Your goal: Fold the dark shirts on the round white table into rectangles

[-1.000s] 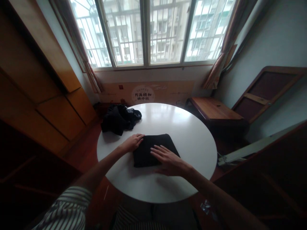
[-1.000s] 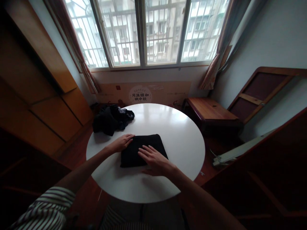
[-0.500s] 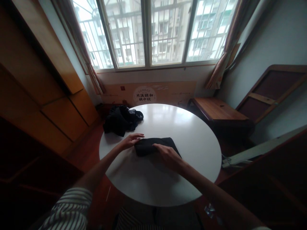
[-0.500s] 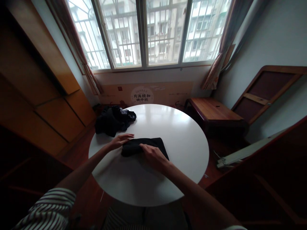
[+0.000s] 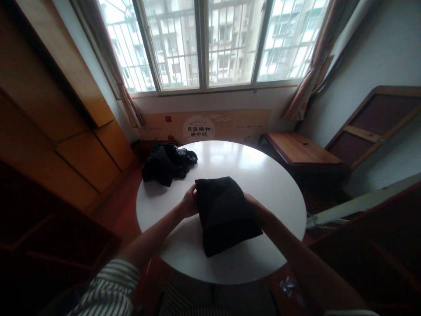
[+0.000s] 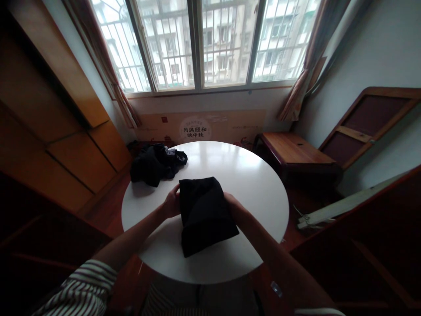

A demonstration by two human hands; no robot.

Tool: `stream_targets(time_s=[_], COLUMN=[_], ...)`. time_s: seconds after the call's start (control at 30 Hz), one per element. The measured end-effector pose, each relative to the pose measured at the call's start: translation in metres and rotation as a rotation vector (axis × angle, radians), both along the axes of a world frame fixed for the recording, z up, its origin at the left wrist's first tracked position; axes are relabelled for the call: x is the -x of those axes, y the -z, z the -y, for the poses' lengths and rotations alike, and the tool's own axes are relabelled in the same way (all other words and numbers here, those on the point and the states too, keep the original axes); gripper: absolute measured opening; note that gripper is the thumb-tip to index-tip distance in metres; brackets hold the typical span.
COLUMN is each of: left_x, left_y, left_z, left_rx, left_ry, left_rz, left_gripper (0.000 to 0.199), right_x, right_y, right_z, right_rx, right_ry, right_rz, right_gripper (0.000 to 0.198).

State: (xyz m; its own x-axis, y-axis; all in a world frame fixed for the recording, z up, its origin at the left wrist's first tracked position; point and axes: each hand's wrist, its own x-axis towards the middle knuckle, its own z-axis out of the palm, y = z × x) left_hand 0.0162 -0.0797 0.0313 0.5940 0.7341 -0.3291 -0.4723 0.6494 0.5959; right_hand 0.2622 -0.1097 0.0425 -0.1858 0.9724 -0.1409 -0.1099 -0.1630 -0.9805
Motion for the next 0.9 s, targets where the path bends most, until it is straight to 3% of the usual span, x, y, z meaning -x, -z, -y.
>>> stream_targets(time_s=[0.13, 0.27, 0.33, 0.4, 0.5, 0.57, 0.77, 0.9], left_x=[-0.010, -0.012, -0.013, -0.013, -0.013, -0.013, -0.010, -0.008], left_y=[0.005, 0.008, 0.013, 0.018, 0.022, 0.022, 0.021, 0.021], left_z=[0.010, 0.010, 0.009, 0.007, 0.006, 0.006, 0.005, 0.008], left_rx=[0.020, -0.046, -0.083, -0.123, -0.177, -0.192, -0.158, -0.175], left_ry=[0.034, 0.073, 0.105, 0.123, 0.125, 0.107, 0.053, 0.043], left_rz=[0.038, 0.043, 0.031, 0.016, 0.003, 0.000, -0.037, -0.025], left_gripper=[0.048, 0.045, 0.049, 0.053, 0.053, 0.053, 0.058, 0.067], right_x=[-0.001, -0.013, -0.022, -0.028, -0.029, -0.025, -0.003, 0.008], right_y=[0.025, 0.024, 0.022, 0.020, 0.013, 0.006, -0.025, -0.039], right_z=[0.007, 0.010, 0.009, 0.007, -0.002, -0.010, -0.041, -0.055], right_rx=[0.043, -0.182, -0.384, -0.557, -0.707, -0.771, -0.763, -0.673], right_ry=[0.050, -0.040, -0.113, -0.135, -0.117, -0.133, -0.222, -0.332], right_rz=[-0.061, 0.045, 0.214, 0.396, 0.557, 0.579, 0.846, 0.926], right_gripper=[0.050, 0.082, 0.074, 0.052, 0.023, 0.018, 0.049, 0.054])
